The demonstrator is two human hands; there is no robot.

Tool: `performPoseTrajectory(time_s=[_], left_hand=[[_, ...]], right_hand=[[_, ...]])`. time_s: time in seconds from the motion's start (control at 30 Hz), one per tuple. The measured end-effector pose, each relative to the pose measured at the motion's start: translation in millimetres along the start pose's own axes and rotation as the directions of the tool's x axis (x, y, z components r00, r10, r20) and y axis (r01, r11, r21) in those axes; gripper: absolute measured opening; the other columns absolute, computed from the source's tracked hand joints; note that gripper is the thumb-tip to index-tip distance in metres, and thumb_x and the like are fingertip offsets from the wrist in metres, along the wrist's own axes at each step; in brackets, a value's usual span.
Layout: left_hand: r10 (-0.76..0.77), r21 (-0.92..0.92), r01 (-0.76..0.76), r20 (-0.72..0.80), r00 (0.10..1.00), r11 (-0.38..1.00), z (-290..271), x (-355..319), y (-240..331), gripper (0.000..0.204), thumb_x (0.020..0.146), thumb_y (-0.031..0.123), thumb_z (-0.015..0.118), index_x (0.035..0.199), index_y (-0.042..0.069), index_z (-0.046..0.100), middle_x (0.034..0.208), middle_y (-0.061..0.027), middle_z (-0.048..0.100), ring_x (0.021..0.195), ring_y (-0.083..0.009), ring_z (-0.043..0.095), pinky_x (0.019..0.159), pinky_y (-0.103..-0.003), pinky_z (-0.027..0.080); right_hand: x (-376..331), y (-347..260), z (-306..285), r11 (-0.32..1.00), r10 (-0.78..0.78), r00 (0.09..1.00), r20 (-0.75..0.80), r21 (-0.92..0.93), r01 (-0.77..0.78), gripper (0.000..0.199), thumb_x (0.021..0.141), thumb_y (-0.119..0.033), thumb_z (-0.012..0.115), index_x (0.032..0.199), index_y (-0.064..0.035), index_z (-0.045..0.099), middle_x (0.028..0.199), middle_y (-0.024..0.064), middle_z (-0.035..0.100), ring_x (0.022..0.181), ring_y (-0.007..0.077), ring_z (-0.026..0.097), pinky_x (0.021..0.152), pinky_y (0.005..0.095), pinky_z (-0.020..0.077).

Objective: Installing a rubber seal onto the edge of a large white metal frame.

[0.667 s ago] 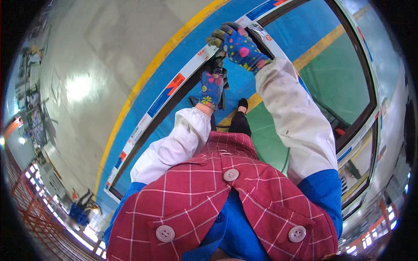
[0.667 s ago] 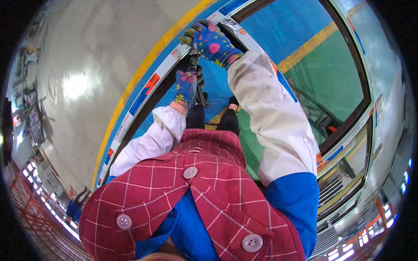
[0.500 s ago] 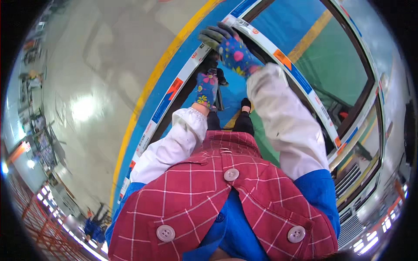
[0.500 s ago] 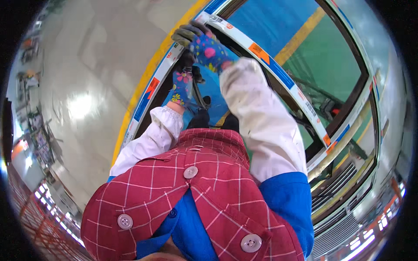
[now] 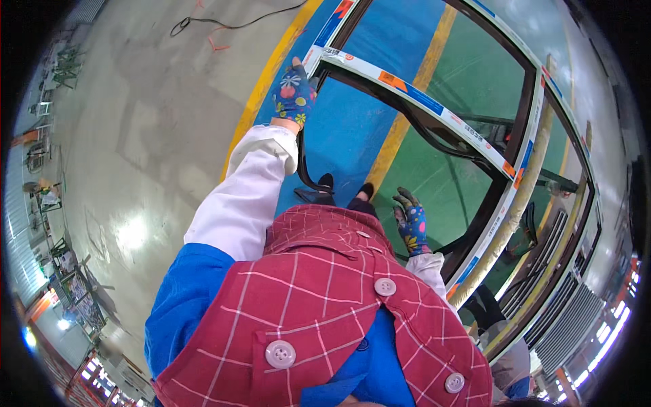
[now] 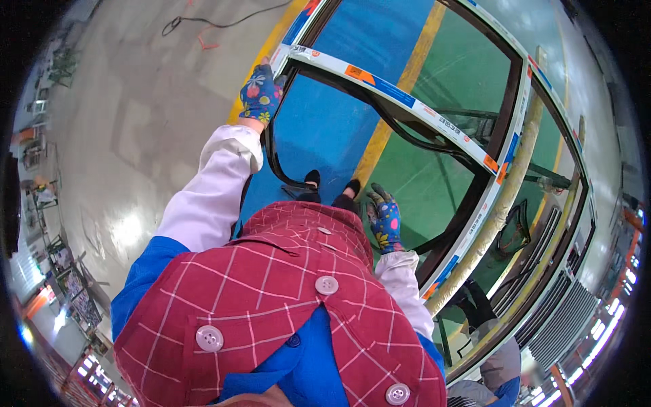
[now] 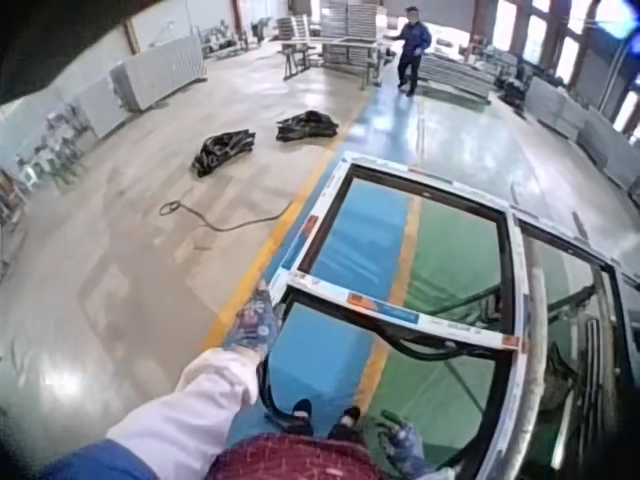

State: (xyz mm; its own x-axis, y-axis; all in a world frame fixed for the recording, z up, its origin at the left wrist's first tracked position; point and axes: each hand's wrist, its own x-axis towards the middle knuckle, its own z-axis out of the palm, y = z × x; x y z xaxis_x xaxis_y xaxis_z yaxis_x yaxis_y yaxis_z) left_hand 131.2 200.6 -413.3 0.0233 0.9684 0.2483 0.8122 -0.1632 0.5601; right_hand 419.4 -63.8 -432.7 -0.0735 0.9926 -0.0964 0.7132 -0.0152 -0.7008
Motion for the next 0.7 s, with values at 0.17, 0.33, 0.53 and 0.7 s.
performPoseTrajectory(time_s=[0.17,0.33,0.53,0.7], left_hand=[[-0.050,0.393,0.020,0.067,0.997,0.919,10,11,16,0.036,0.081,0.025,0.057,0.104,-0.002,0.048,0.087,-0.0205,0.059,0.076,-0.0321,0.061,0.062,-0.041,0.049],[-0.050,0.348,0.038,0.024,0.998,0.937,19,7,24,0.036,0.083,0.022,0.057,0.107,-0.003,0.048,0.089,-0.0181,0.061,0.079,-0.0260,0.061,0.069,-0.037,0.051],[-0.083,-0.689,0.319,0.353,0.932,0.651,112,-87,53,0.035,0.084,0.018,0.057,0.111,-0.004,0.049,0.091,-0.0157,0.062,0.084,-0.0202,0.062,0.076,-0.033,0.051],[0.214,-0.649,0.705,0.760,0.614,0.286,163,-96,183,0.026,0.085,0.013,0.058,0.107,-0.003,0.057,0.100,-0.0150,0.062,0.092,-0.0213,0.060,0.079,-0.032,0.052]], right_hand=[[-1,5,-17,0.998,0.035,0.999,0.014,0.051,-0.036,0.028,0.076,-0.005,0.057,0.103,-0.0084,0.060,0.118,0.0098,0.055,0.106,0.0309,0.052,0.089,0.0376,0.0409],[10,7,-50,0.997,-0.003,0.998,-0.056,0.074,0.007,0.031,0.075,-0.005,0.057,0.105,-0.0083,0.059,0.114,0.0110,0.057,0.104,0.0321,0.052,0.088,0.0391,0.0408],[24,30,-105,0.999,-0.009,0.957,-0.290,-0.036,-0.002,0.036,0.075,-0.006,0.058,0.111,-0.0097,0.056,0.120,0.0101,0.053,0.107,0.0316,0.051,0.090,0.0397,0.0392],[56,61,-152,0.959,-0.135,0.870,-0.474,-0.282,-0.005,0.054,0.071,-0.017,0.064,0.121,-0.0106,0.048,0.127,0.0103,0.047,0.116,0.0308,0.043,0.096,0.0417,0.0332]])
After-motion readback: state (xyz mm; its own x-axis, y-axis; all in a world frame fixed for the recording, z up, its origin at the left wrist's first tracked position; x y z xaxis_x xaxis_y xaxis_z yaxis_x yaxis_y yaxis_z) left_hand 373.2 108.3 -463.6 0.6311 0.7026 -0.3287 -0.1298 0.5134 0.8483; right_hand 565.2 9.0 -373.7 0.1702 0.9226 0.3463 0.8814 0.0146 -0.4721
